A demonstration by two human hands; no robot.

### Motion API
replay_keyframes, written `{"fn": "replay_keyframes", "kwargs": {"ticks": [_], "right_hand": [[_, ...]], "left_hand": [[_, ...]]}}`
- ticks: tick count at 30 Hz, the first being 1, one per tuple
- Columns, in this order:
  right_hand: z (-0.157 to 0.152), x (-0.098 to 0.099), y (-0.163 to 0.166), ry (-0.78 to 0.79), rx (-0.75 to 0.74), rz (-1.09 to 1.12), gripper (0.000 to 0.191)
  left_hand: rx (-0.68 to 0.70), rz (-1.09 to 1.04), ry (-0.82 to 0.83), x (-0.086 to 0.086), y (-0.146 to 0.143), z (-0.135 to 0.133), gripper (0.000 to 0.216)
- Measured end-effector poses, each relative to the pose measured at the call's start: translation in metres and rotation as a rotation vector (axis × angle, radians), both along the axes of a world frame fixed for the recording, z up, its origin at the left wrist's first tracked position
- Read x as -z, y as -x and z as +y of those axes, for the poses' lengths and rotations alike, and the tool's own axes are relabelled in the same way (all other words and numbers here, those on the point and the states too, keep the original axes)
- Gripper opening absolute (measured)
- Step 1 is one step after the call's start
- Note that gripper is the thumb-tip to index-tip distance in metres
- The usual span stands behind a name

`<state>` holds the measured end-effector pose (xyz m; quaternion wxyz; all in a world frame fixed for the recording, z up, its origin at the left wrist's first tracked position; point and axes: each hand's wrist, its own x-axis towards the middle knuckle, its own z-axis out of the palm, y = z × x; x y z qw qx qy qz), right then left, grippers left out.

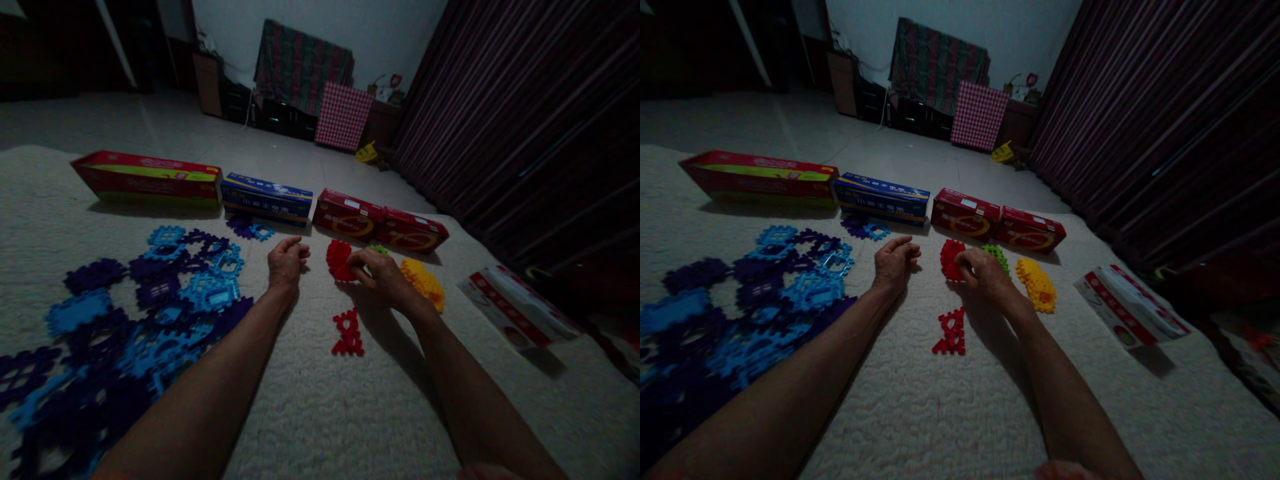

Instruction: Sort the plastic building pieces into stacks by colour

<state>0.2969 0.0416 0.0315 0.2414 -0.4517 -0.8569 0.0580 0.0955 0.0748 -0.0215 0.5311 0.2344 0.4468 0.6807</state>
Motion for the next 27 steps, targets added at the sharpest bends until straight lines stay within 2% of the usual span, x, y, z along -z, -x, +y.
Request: {"fn": "replay_keyframes", "kwargs": {"ticks": [4, 11, 17, 19, 22, 25, 27], "right_hand": [[0.007, 0.010, -0.003, -0.044, 0.021, -0.003, 0.014], [0.008, 0.017, -0.002, -0.125, 0.079, 0.001, 0.013], [0.003, 0.006, -0.004, -0.116, 0.109, -0.016, 0.012], [-0.004, -0.002, -0.002, -0.066, 0.081, -0.033, 0.011], [-0.020, -0.011, 0.000, 0.136, -0.015, -0.073, 0.013], [-0.037, -0.013, 0.000, 0.337, -0.105, -0.143, 0.014], [-0.045, -0.013, -0.001, 0.387, -0.153, -0.181, 0.019]], "left_hand": [[0.002, 0.002, -0.009, 0.001, 0.000, 0.000, 0.035], [0.002, -0.001, -0.019, 0.003, 0.000, 0.001, 0.034], [0.004, -0.006, -0.008, -0.001, 0.000, -0.001, 0.033], [0.005, -0.001, 0.002, -0.004, 0.001, -0.001, 0.032], [0.007, 0.012, 0.013, -0.006, 0.001, -0.002, 0.031], [0.013, 0.015, 0.022, -0.006, 0.000, -0.001, 0.032], [0.018, 0.019, 0.016, -0.005, 0.000, -0.001, 0.033]]}}
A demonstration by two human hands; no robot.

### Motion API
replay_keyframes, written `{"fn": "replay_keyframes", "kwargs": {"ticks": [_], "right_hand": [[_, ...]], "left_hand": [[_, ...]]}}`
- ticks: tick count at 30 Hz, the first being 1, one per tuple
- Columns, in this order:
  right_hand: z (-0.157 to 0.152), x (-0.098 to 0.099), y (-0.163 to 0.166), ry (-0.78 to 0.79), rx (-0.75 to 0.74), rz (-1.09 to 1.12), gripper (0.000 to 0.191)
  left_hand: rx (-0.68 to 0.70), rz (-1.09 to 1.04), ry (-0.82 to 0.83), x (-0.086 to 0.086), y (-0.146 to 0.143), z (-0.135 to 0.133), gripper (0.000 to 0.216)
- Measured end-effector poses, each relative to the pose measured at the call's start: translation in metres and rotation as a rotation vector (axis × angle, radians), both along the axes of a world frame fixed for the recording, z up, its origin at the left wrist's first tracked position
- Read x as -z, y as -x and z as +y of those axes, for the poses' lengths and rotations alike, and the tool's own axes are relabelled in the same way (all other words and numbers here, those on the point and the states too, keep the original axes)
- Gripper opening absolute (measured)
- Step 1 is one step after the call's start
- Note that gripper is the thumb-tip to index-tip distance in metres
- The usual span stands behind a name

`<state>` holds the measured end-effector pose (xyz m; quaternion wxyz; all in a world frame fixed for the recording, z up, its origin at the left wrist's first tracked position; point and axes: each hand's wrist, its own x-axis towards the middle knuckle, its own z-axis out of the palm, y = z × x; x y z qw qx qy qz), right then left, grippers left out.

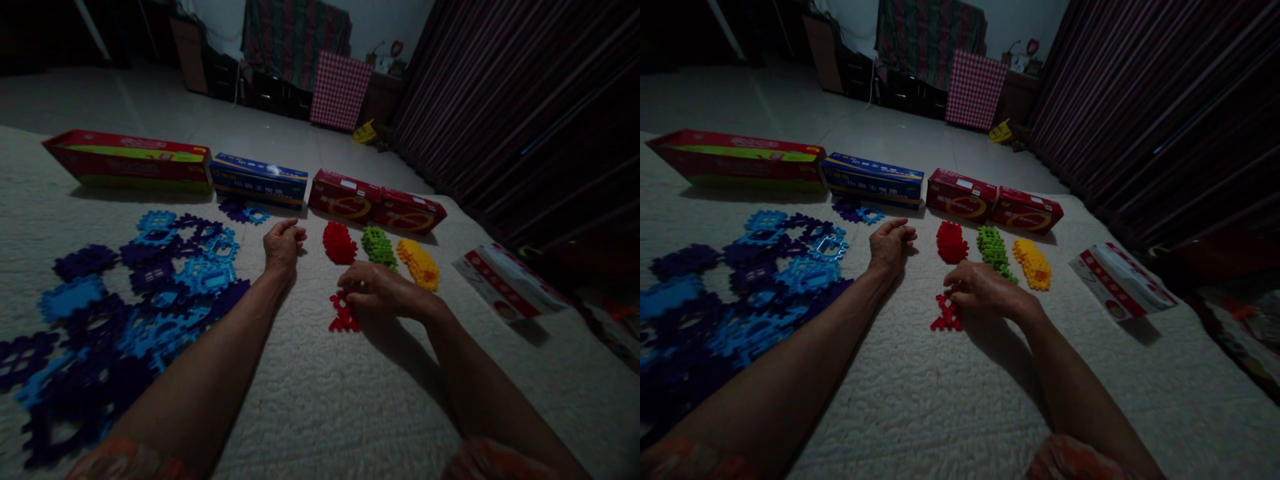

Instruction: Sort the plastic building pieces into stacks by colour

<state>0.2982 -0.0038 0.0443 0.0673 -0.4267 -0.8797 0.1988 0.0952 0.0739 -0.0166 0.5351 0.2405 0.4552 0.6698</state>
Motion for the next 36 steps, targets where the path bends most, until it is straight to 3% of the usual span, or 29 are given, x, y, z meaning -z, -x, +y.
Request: {"fn": "replay_keyframes", "kwargs": {"ticks": [9, 15, 18, 21, 24, 27, 29, 36], "right_hand": [[-0.013, -0.008, 0.004, 0.120, -0.076, -0.079, 0.035], [-0.019, -0.005, 0.010, 0.075, -0.036, -0.077, 0.014], [-0.015, 0.001, 0.011, 0.023, -0.032, -0.025, 0.018], [-0.011, 0.011, 0.018, -0.070, 0.039, 0.062, 0.019], [-0.010, 0.025, 0.031, -0.037, 0.192, 0.253, 0.010], [-0.012, 0.038, 0.042, 0.081, 0.362, 0.466, 0.054], [-0.012, 0.043, 0.046, 0.120, 0.407, 0.541, 0.065], [-0.010, 0.041, 0.044, 0.035, 0.441, 0.574, 0.019]], "left_hand": [[0.004, 0.023, -0.008, -0.002, 0.000, -0.002, 0.030], [-0.001, 0.026, -0.015, 0.000, -0.001, -0.002, 0.032], [0.002, 0.019, -0.028, 0.002, 0.000, -0.001, 0.033], [0.006, 0.027, -0.025, 0.002, 0.000, -0.001, 0.035], [0.008, 0.033, -0.026, 0.001, 0.001, -0.002, 0.035], [0.006, 0.029, -0.031, 0.000, 0.001, -0.003, 0.036], [0.007, 0.024, -0.029, 0.000, 0.000, -0.003, 0.036], [0.023, 0.018, -0.022, 0.002, -0.001, -0.004, 0.040]]}}
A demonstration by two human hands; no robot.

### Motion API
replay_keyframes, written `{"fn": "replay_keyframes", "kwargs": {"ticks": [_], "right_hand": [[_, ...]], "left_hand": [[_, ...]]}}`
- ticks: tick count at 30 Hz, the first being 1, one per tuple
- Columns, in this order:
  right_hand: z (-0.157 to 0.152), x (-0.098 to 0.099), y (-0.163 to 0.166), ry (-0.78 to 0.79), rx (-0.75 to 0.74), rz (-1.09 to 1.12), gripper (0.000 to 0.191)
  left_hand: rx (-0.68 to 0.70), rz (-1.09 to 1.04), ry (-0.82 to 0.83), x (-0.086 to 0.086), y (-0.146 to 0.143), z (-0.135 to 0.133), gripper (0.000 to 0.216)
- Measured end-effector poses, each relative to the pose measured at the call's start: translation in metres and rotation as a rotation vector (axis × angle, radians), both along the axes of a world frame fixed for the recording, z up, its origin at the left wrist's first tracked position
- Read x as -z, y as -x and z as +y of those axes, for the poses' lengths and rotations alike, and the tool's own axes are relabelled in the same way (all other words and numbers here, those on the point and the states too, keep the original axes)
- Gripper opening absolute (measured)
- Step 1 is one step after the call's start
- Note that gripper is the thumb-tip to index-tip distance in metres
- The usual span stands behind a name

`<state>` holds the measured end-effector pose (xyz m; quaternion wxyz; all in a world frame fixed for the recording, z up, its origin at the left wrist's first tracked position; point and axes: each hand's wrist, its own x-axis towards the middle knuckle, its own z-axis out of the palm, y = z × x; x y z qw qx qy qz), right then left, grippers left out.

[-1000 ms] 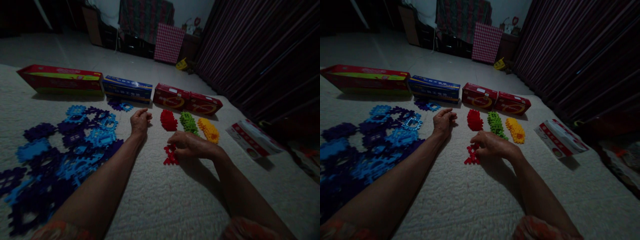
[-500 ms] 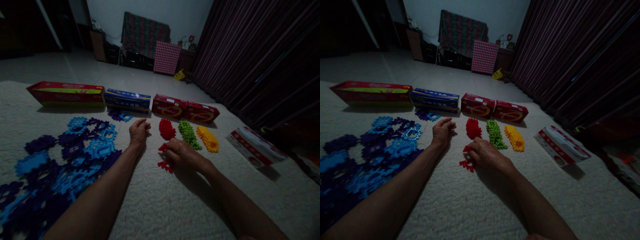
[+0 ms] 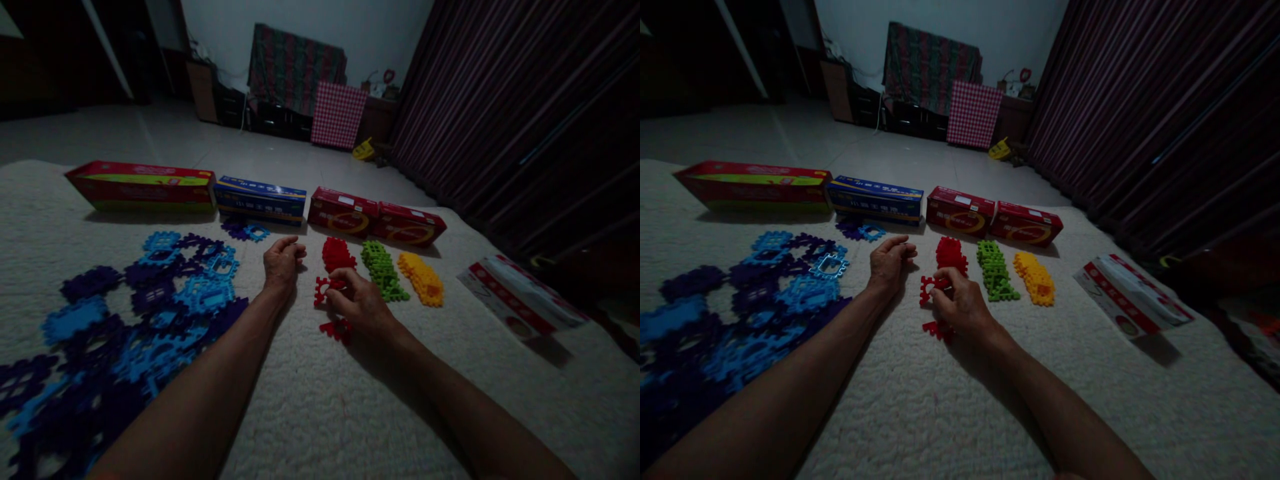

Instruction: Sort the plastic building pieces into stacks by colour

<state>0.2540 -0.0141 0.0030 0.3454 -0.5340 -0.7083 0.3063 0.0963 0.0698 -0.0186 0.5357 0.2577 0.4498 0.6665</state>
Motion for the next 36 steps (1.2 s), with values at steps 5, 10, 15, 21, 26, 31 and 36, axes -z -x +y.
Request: {"fn": "replay_keyframes", "kwargs": {"ticks": [5, 10, 15, 21, 26, 31, 36], "right_hand": [[0.007, -0.006, -0.012, -0.130, -0.029, -0.201, 0.002], [0.006, -0.011, -0.018, -0.182, -0.053, -0.456, 0.003], [0.001, -0.011, -0.012, -0.191, -0.046, -0.651, 0.010], [0.006, -0.007, -0.015, -0.326, -0.024, -0.615, 0.013], [0.012, -0.005, -0.020, -0.399, 0.064, -0.544, 0.012], [0.018, 0.000, -0.028, -0.442, 0.126, -0.566, 0.009], [0.023, -0.001, -0.034, -0.489, 0.203, -0.658, 0.009]], "left_hand": [[-0.011, 0.002, -0.001, -0.002, 0.000, 0.000, 0.037], [-0.016, 0.000, 0.006, -0.002, 0.000, 0.002, 0.035], [0.002, 0.001, -0.009, 0.001, 0.001, 0.002, 0.036], [-0.001, 0.009, -0.017, 0.002, 0.000, 0.003, 0.038], [0.004, 0.002, -0.003, 0.000, 0.000, 0.001, 0.039], [0.014, -0.007, 0.012, -0.004, 0.000, -0.001, 0.039], [0.006, 0.007, 0.002, -0.002, 0.001, 0.001, 0.039]]}}
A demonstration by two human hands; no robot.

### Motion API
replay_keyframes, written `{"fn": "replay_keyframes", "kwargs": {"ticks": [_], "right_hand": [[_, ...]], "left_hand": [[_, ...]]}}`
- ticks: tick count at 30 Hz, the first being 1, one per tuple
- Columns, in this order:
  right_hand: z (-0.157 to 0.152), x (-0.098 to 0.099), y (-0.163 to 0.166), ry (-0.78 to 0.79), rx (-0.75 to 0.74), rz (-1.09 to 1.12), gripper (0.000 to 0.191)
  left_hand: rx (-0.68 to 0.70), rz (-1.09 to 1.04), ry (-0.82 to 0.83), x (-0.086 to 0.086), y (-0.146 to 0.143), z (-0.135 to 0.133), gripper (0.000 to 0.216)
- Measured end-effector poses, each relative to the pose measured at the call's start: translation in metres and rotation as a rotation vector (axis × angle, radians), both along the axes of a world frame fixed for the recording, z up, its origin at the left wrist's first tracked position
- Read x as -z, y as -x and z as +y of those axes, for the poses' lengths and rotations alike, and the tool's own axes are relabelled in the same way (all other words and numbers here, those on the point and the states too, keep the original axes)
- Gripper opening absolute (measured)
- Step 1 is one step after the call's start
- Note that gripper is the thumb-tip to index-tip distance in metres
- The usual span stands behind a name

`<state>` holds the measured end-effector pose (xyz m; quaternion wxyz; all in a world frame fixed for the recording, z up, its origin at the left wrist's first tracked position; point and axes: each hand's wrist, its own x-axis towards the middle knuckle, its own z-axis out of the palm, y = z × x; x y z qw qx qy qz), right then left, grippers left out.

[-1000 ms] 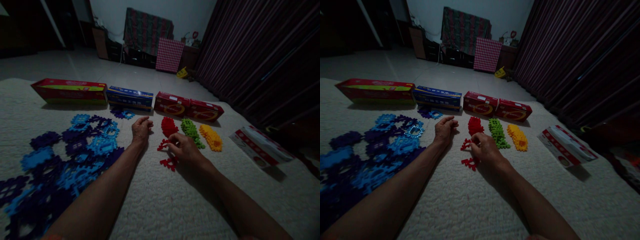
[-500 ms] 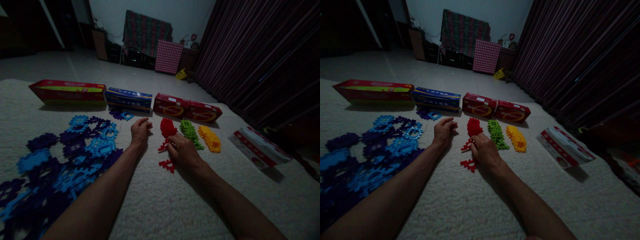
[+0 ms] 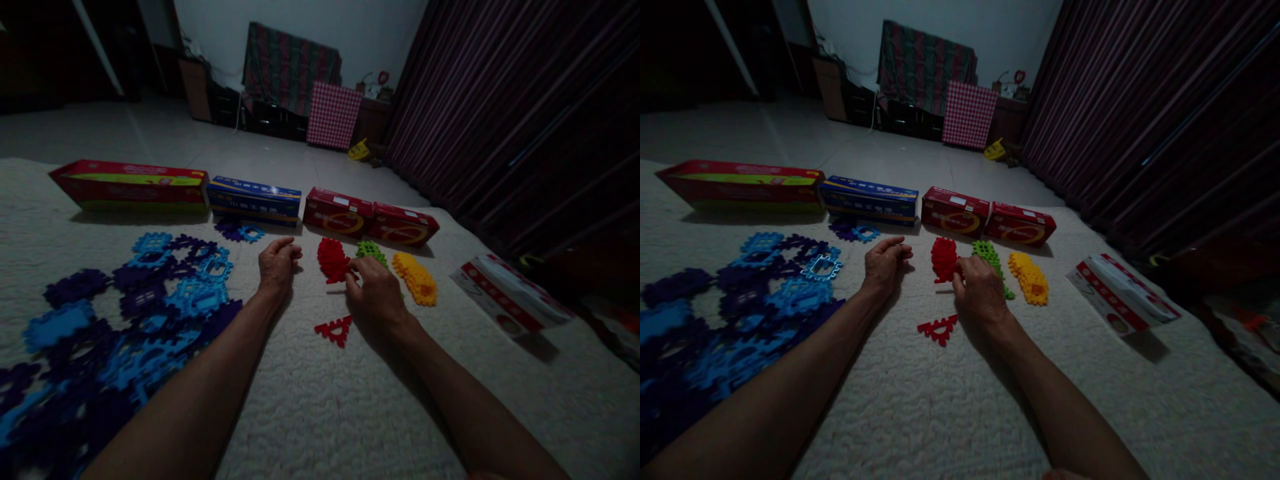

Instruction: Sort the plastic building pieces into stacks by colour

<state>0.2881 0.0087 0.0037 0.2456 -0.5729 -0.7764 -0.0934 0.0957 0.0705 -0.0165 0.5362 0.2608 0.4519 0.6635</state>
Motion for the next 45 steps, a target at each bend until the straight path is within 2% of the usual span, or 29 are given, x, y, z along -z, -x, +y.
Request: {"fn": "replay_keyframes", "kwargs": {"ticks": [22, 29, 33, 36, 40, 42, 45], "right_hand": [[0.006, -0.001, 0.012, 0.090, 0.154, -0.178, 0.011], [0.007, 0.001, 0.011, 0.065, 0.148, -0.147, 0.010], [0.003, -0.011, 0.009, 0.060, 0.090, -0.087, 0.010], [-0.004, -0.029, 0.005, 0.236, -0.088, -0.041, 0.010], [-0.020, -0.051, 0.003, 0.645, -0.349, -0.060, 0.011], [-0.030, -0.056, 0.005, 0.775, -0.410, -0.094, 0.014], [-0.042, -0.057, 0.010, 0.812, -0.396, -0.134, 0.022]], "left_hand": [[0.003, -0.010, 0.013, 0.000, -0.001, -0.001, 0.038], [-0.003, 0.000, -0.011, 0.001, 0.000, 0.001, 0.035], [-0.007, 0.006, -0.001, -0.001, 0.000, 0.001, 0.033], [-0.001, 0.026, 0.009, -0.002, 0.000, 0.000, 0.033], [0.008, 0.044, 0.007, -0.001, 0.001, 0.000, 0.033], [0.008, 0.044, 0.011, -0.001, 0.001, 0.000, 0.033], [0.009, 0.039, 0.015, -0.002, 0.001, 0.000, 0.034]]}}
